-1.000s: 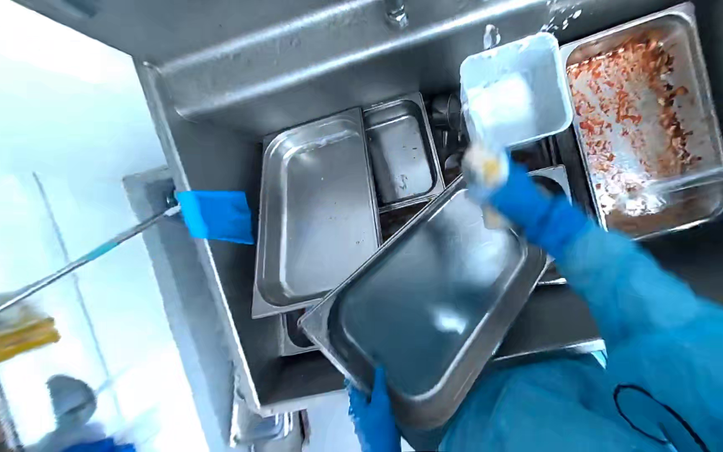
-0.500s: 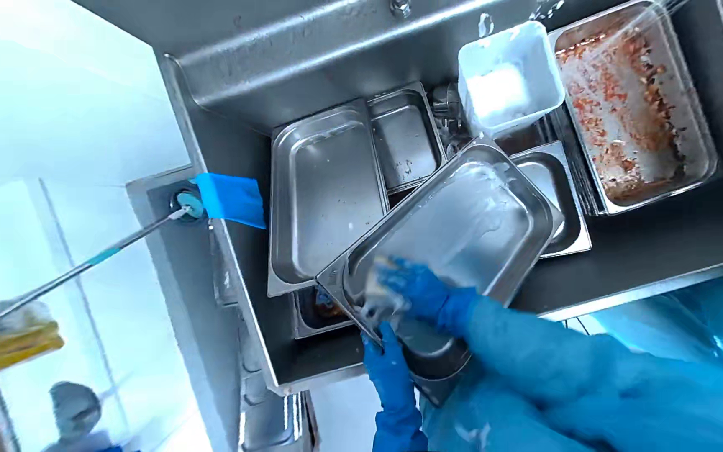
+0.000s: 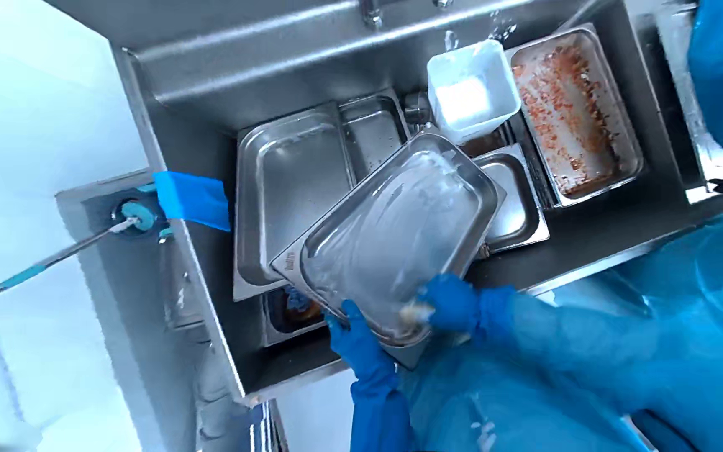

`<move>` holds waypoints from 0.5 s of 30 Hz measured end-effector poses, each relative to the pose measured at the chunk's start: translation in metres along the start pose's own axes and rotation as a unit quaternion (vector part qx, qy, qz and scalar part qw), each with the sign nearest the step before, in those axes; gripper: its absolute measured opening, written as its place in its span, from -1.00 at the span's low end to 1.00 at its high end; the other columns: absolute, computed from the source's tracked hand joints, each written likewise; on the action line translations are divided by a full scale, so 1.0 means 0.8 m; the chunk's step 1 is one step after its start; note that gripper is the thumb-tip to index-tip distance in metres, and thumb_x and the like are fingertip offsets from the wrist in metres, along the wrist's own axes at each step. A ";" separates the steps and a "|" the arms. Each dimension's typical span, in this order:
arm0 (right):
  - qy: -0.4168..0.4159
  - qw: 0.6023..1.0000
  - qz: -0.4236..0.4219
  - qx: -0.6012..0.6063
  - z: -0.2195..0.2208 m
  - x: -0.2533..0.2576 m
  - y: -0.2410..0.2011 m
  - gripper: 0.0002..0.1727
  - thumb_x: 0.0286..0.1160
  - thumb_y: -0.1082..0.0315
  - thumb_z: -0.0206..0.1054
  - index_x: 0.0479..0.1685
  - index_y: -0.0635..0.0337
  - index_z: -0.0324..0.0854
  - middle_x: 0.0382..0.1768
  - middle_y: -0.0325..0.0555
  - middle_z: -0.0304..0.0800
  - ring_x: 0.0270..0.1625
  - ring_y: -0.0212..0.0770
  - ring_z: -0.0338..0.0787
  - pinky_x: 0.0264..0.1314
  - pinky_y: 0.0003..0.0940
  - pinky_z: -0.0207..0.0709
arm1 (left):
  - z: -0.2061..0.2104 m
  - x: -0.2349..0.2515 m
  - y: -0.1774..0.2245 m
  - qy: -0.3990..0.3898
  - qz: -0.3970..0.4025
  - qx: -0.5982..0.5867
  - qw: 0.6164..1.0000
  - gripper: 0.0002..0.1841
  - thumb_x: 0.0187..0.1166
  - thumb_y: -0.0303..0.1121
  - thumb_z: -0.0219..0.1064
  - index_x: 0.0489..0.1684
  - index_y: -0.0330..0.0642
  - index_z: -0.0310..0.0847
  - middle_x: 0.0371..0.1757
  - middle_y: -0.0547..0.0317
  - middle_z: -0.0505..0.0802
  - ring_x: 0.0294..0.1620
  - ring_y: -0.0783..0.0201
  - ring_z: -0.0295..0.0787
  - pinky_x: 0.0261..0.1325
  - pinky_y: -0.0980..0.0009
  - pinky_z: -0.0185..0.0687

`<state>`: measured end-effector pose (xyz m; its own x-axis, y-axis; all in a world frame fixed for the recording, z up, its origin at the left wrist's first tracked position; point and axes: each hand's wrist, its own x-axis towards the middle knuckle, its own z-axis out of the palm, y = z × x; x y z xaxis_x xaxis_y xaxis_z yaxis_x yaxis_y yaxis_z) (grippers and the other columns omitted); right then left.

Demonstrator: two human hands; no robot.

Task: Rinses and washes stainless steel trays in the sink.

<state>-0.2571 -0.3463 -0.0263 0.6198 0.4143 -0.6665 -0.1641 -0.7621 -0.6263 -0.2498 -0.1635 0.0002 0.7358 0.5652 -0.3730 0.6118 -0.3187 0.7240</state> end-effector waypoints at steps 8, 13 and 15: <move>0.106 0.943 0.218 -0.228 -0.154 0.070 0.268 -0.55 0.25 0.07 0.55 -0.05 0.26 0.77 0.06 0.31 0.79 0.24 0.39 0.73 0.19 0.48 0.57 | 0.013 -0.008 -0.002 0.028 -0.016 0.004 0.999 -0.41 0.75 -0.17 0.27 0.71 -0.23 0.36 0.48 -0.17 0.70 0.47 0.12 0.67 0.56 0.16 0.52; 0.111 0.984 0.135 0.033 -0.056 0.039 0.075 -0.44 0.32 0.03 0.51 0.31 0.06 0.67 0.35 0.14 0.66 0.30 0.18 0.74 0.17 0.31 0.69 | 0.012 -0.007 0.004 0.016 -0.031 -0.017 0.999 -0.37 0.77 -0.16 0.23 0.80 -0.17 0.22 0.56 -0.19 0.63 0.52 0.08 0.63 0.58 0.09 0.51; 0.081 0.989 0.064 0.101 -0.021 0.051 -0.005 -0.42 0.37 0.05 0.49 0.40 0.05 0.62 0.45 0.10 0.60 0.42 0.14 0.68 0.31 0.26 0.65 | 0.013 -0.008 0.002 0.007 -0.040 -0.028 0.999 -0.38 0.79 -0.13 0.20 0.78 -0.19 0.25 0.53 -0.19 0.66 0.49 0.09 0.66 0.55 0.07 0.55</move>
<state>-0.2182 -0.3350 -0.0438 0.6954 0.2230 -0.6832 -0.3901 -0.6813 -0.6194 -0.2507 -0.1758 -0.0026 0.6812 0.5974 -0.4232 0.6506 -0.2289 0.7241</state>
